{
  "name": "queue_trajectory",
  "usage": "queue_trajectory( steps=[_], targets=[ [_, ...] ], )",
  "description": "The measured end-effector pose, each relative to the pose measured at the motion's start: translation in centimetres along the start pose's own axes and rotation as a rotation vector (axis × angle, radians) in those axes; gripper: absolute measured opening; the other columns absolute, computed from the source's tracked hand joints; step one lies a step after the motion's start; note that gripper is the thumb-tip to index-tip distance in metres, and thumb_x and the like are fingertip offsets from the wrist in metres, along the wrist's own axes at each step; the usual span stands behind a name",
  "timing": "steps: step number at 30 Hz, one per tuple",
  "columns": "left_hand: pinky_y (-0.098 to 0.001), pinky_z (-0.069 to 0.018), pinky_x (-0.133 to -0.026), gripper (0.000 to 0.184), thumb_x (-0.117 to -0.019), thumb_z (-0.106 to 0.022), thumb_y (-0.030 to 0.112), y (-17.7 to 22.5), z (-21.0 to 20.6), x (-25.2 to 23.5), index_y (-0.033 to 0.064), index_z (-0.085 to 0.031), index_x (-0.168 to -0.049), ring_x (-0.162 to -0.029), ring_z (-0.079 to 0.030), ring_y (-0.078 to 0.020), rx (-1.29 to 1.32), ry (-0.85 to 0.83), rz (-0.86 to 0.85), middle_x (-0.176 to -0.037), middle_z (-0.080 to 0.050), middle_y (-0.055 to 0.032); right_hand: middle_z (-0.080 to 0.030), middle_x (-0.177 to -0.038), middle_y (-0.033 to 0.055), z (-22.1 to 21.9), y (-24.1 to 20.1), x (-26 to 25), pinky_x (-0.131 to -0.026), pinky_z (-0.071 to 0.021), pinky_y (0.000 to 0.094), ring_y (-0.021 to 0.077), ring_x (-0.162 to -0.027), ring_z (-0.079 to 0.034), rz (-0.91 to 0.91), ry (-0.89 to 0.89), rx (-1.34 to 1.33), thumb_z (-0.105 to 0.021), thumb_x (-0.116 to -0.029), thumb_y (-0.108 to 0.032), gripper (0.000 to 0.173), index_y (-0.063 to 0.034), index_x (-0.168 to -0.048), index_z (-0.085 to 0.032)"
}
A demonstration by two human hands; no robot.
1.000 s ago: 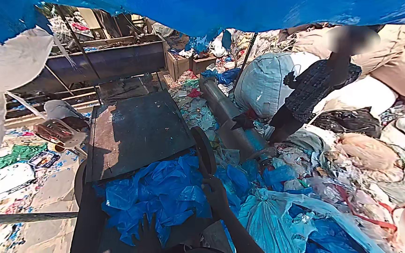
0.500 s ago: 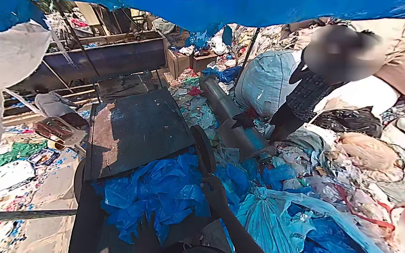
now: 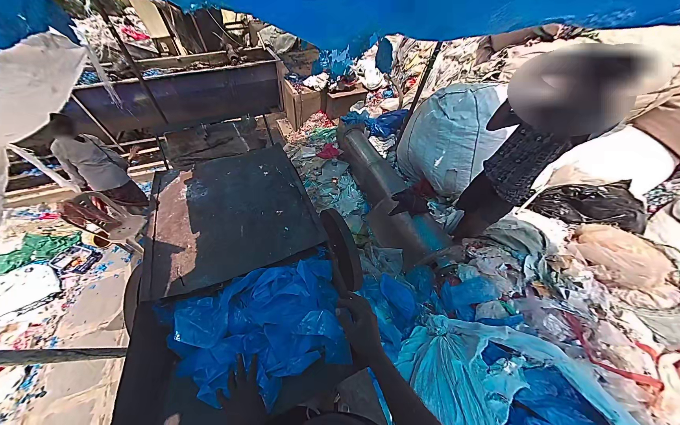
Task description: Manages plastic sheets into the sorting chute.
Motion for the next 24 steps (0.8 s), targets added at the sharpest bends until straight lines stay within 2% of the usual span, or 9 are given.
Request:
queue_trajectory(
  steps=[2, 8, 10, 12, 14, 20, 21, 22, 24],
  targets=[
    [-0.074, -0.0185, -0.117, 0.077, -0.0967, -0.054, 0.003, 0.2, 1.5, 1.3, 0.0229, -0.025, -0.165, -0.156, -0.019, -0.0438, 0.003, -0.097, 0.005, -0.172, -0.014, -0.0144, -0.065, -0.134, 0.0193, -0.1, 0.0, 0.0, -0.111, -0.0442, 0.0469, 0.0357, -0.136, -0.053, -0.007, -0.008, 0.004, -0.065, -0.0951, -0.022, 0.026, -0.0065, -0.112, -0.077],
    [-0.0733, -0.0188, -0.117, 0.074, -0.0965, -0.054, 0.003, 0.3, 1.8, 1.6, 0.0225, -0.029, -0.163, -0.155, -0.021, -0.0432, 0.03, -0.035, 0.018, -0.171, -0.018, -0.0137, -0.067, -0.132, 0.0188, 0.1, 0.1, -0.1, -0.111, -0.0449, 0.0458, 0.0347, -0.134, -0.054, 0.009, 0.003, 0.004, -0.065, -0.0949, -0.022, 0.025, -0.0067, -0.11, -0.078],
    [-0.071, -0.018, -0.119, 0.069, -0.0956, -0.053, 0.001, 2.0, 5.2, 3.5, 0.016, -0.036, -0.161, -0.155, -0.024, -0.0439, 0.082, -0.058, 0.032, -0.169, -0.023, -0.0174, -0.067, -0.131, 0.0183, 0.2, -0.1, -0.1, -0.111, -0.045, 0.0465, 0.035, -0.134, -0.055, 0.015, 0.006, 0.003, -0.065, -0.095, -0.022, 0.025, -0.0063, -0.11, -0.078],
    [-0.0636, -0.0161, -0.122, 0.069, -0.102, -0.049, 0.003, 5.2, 10.4, 6.4, 0.0117, -0.021, -0.164, -0.158, -0.014, -0.0405, 0.024, -0.376, 0.091, -0.172, -0.009, -0.0182, -0.067, -0.131, 0.0178, 0.2, -0.2, -0.2, -0.111, -0.0445, 0.0469, 0.0348, -0.134, -0.055, 0.016, 0.004, -0.007, -0.065, -0.0952, -0.022, 0.025, -0.0058, -0.11, -0.077],
    [-0.0632, -0.017, -0.122, 0.066, -0.0995, -0.051, -0.001, 6.8, 13.4, 7.8, 0.0068, -0.029, -0.161, -0.156, -0.019, -0.0413, 0.075, -0.328, 0.107, -0.17, -0.016, -0.0206, -0.068, -0.131, 0.0176, 0.3, -0.2, -0.2, -0.111, -0.0442, 0.0473, 0.0346, -0.134, -0.055, 0.018, 0.002, -0.01, -0.064, -0.0951, -0.022, 0.026, -0.0053, -0.111, -0.077],
    [-0.0638, -0.0153, -0.122, 0.069, -0.1044, -0.046, 0.007, 5.9, 10.8, 6.5, 0.0119, -0.015, -0.165, -0.158, -0.012, -0.0406, -0.031, -0.353, 0.062, -0.172, -0.006, -0.02, -0.067, -0.132, 0.0179, 0.3, -0.3, -0.2, -0.11, -0.0453, 0.0473, 0.035, -0.133, -0.055, 0.014, -0.004, -0.017, -0.064, -0.095, -0.022, 0.026, -0.0057, -0.111, -0.077],
    [-0.0668, -0.0152, -0.121, 0.066, -0.1051, -0.041, 0.007, 5.0, 8.6, 5.4, 0.0155, -0.017, -0.166, -0.157, -0.015, -0.0417, -0.051, -0.18, 0.032, -0.172, -0.01, -0.0199, -0.067, -0.132, 0.0178, 0.3, -0.3, -0.2, -0.11, -0.0459, 0.0467, 0.0347, -0.133, -0.056, 0.023, -0.004, -0.01, -0.064, -0.0953, -0.022, 0.026, -0.0059, -0.111, -0.077],
    [-0.0727, -0.0183, -0.117, 0.06, -0.0994, -0.042, 0.003, 3.9, 6.6, 4.3, 0.0162, -0.042, -0.158, -0.15, -0.034, -0.0455, 0.008, 0.275, -0.009, -0.163, -0.036, -0.0222, -0.067, -0.132, 0.0179, 0.3, -0.3, -0.1, -0.109, -0.0469, 0.0459, 0.0342, -0.132, -0.056, 0.031, -0.002, -0.003, -0.064, -0.0954, -0.022, 0.026, -0.0062, -0.111, -0.077],
    [-0.0735, -0.0246, -0.113, 0.057, -0.0983, -0.037, 0.003, 3.3, 6.0, 4.4, 0.0181, -0.055, -0.15, -0.141, -0.046, -0.0459, -0.016, 0.47, -0.004, -0.153, -0.05, -0.0218, -0.066, -0.133, 0.019, 0.3, -0.4, -0.1, -0.108, -0.0472, 0.0451, 0.0335, -0.131, -0.057, 0.023, -0.005, -0.002, -0.064, -0.0957, -0.022, 0.026, -0.0055, -0.111, -0.077]
  ],
)
Point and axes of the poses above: each hand's wrist, its own x-axis away from the middle knuckle, its own z-axis out of the back of the hand, y = z × x, the point moved 10 cm from there along -x, towards the middle knuckle
